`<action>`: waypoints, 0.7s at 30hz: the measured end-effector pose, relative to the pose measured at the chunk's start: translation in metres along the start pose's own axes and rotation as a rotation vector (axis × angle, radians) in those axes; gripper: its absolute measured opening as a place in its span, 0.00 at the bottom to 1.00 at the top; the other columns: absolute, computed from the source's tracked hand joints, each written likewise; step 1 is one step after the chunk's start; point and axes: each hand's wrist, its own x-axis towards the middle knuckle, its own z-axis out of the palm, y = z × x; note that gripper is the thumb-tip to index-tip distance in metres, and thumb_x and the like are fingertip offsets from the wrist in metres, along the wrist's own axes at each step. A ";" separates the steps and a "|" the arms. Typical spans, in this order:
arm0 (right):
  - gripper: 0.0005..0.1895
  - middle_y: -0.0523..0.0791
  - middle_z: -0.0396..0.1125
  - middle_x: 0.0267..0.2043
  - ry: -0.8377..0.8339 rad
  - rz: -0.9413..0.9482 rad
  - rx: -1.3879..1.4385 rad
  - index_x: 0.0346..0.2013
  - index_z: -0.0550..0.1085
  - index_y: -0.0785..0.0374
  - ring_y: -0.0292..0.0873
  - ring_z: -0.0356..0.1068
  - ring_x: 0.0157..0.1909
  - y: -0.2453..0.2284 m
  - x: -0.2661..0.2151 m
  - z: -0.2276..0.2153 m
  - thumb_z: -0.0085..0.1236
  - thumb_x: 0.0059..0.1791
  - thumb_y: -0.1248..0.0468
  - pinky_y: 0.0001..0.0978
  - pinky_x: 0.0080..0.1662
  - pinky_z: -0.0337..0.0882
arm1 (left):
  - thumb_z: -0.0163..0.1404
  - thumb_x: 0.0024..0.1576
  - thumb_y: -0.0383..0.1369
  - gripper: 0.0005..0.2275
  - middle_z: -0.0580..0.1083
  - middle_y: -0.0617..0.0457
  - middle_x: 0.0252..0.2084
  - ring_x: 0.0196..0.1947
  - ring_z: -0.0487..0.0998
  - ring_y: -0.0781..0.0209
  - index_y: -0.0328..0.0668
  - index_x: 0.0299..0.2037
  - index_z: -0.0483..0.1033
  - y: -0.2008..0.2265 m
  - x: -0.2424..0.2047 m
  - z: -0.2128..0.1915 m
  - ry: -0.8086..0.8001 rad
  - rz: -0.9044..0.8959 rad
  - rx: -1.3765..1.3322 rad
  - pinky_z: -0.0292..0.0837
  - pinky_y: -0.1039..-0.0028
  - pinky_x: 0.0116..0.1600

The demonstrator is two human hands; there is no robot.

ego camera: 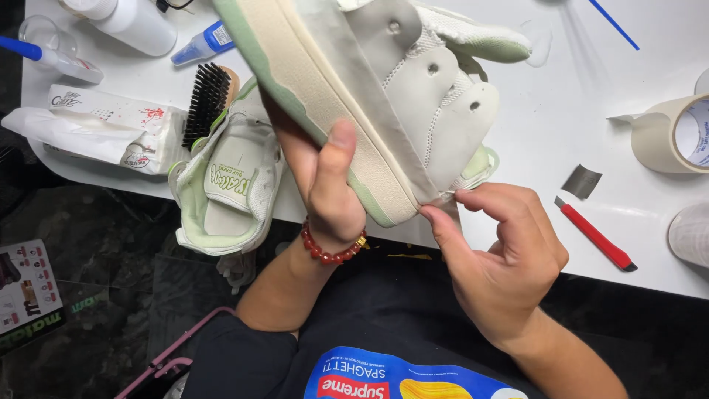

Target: The person picks up a sneaker from the floor and places it on a work table, then applies masking tape around the midsole of the sneaker, pressing the tape along the edge of the shoe to mask it. They work the tape around the sole of the shoe throughout the clip.

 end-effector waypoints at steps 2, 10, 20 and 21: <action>0.18 0.48 0.71 0.42 -0.024 0.007 0.042 0.45 0.74 0.71 0.37 0.71 0.42 0.000 -0.004 0.000 0.74 0.45 0.74 0.22 0.40 0.72 | 0.54 0.66 0.32 0.35 0.58 0.42 0.69 0.68 0.61 0.55 0.28 0.77 0.45 -0.003 0.004 -0.006 -0.126 -0.067 0.013 0.52 0.68 0.77; 0.15 0.47 0.71 0.41 -0.161 0.428 0.413 0.46 0.73 0.73 0.34 0.72 0.42 0.008 0.000 -0.010 0.65 0.47 0.77 0.23 0.46 0.74 | 0.66 0.58 0.23 0.36 0.67 0.48 0.60 0.57 0.71 0.60 0.32 0.71 0.53 0.018 0.010 0.001 -0.221 -0.028 0.199 0.70 0.72 0.65; 0.12 0.49 0.74 0.39 -0.175 0.585 0.516 0.45 0.74 0.76 0.34 0.74 0.39 -0.002 0.018 -0.015 0.63 0.47 0.77 0.23 0.44 0.76 | 0.69 0.58 0.24 0.44 0.64 0.51 0.64 0.63 0.69 0.63 0.42 0.76 0.46 0.019 0.012 0.001 -0.254 0.039 0.198 0.71 0.73 0.67; 0.12 0.49 0.74 0.39 -0.176 0.586 0.516 0.45 0.74 0.76 0.34 0.74 0.39 -0.003 0.018 -0.016 0.63 0.47 0.77 0.23 0.44 0.76 | 0.69 0.58 0.24 0.44 0.64 0.51 0.64 0.63 0.69 0.63 0.42 0.76 0.46 0.020 0.012 0.003 -0.254 0.038 0.199 0.71 0.73 0.67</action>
